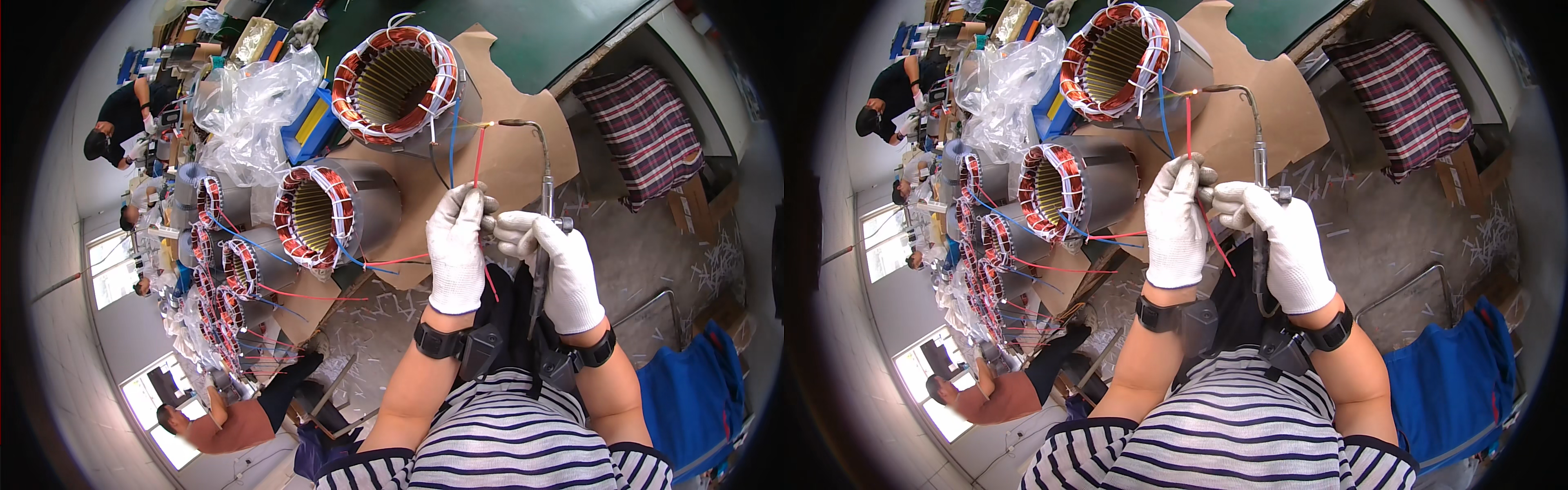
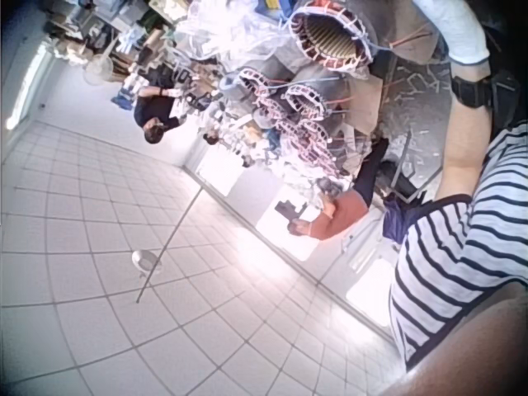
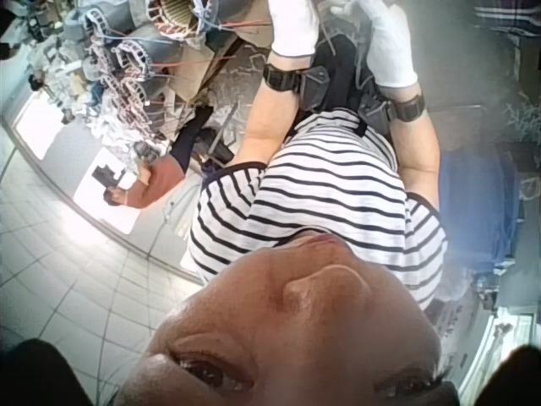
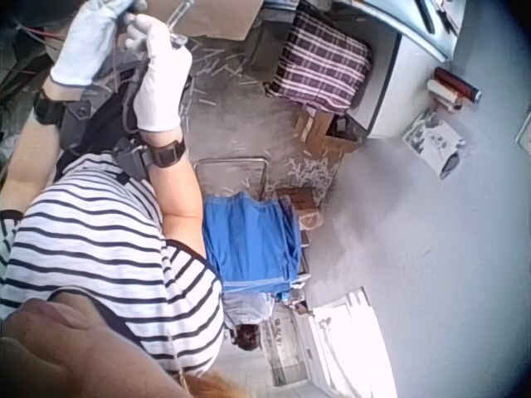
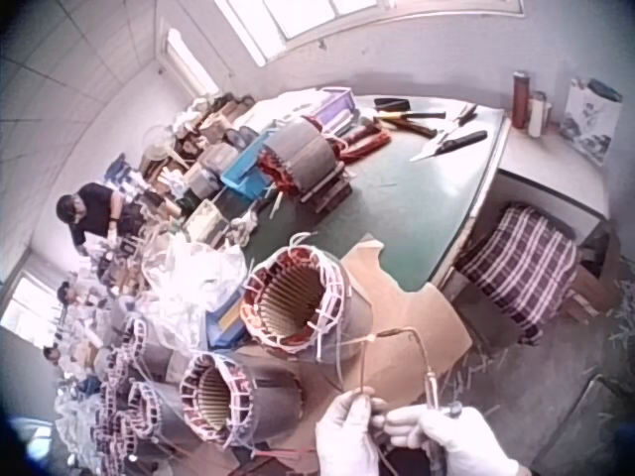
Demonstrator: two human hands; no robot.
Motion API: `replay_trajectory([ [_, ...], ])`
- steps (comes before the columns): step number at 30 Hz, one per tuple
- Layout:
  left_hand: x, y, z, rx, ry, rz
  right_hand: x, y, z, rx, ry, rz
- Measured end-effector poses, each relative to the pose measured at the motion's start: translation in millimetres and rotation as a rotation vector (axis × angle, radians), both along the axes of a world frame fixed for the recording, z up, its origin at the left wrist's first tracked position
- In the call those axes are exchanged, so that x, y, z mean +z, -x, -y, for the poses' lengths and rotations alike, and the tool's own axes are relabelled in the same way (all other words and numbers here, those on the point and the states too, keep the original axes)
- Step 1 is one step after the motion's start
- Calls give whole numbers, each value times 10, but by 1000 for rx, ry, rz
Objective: Soldering wire connections on motor stators using a gas-powered soldering torch.
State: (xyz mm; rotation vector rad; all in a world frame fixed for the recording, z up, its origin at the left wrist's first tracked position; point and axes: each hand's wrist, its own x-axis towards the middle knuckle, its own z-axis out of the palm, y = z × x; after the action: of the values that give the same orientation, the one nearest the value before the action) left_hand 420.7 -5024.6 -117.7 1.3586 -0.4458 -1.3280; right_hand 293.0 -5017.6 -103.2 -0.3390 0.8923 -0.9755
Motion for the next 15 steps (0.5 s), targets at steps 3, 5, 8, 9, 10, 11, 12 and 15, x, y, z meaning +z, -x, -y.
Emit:
replay_trajectory([
  [3, 2, 4, 3, 4, -2, -11, 0, 14, -8, -25, 4, 32],
  [5, -3, -2, -1, 0, -1, 1, -10, 20, -12, -9, 7, 14],
  [8, -3, -9, -5, 3, -13, -12, 13, 12, -13, -8, -3, 7],
  [9, -4, -11, -5, 3, -13, -12, 16, 11, -12, -8, -4, 7],
  [10, -3, -13, -5, 3, -11, -19, 19, 10, -10, -5, -2, 0],
  [11, -3, -13, -5, 3, -9, -27, 19, 9, -9, -3, -1, -8],
  [12, -1, -11, -4, 3, -10, -27, 17, 10, -7, -3, -1, -8],
  [15, 0, -5, -1, 4, -6, -16, 13, 11, -2, 11, 1, -12],
])
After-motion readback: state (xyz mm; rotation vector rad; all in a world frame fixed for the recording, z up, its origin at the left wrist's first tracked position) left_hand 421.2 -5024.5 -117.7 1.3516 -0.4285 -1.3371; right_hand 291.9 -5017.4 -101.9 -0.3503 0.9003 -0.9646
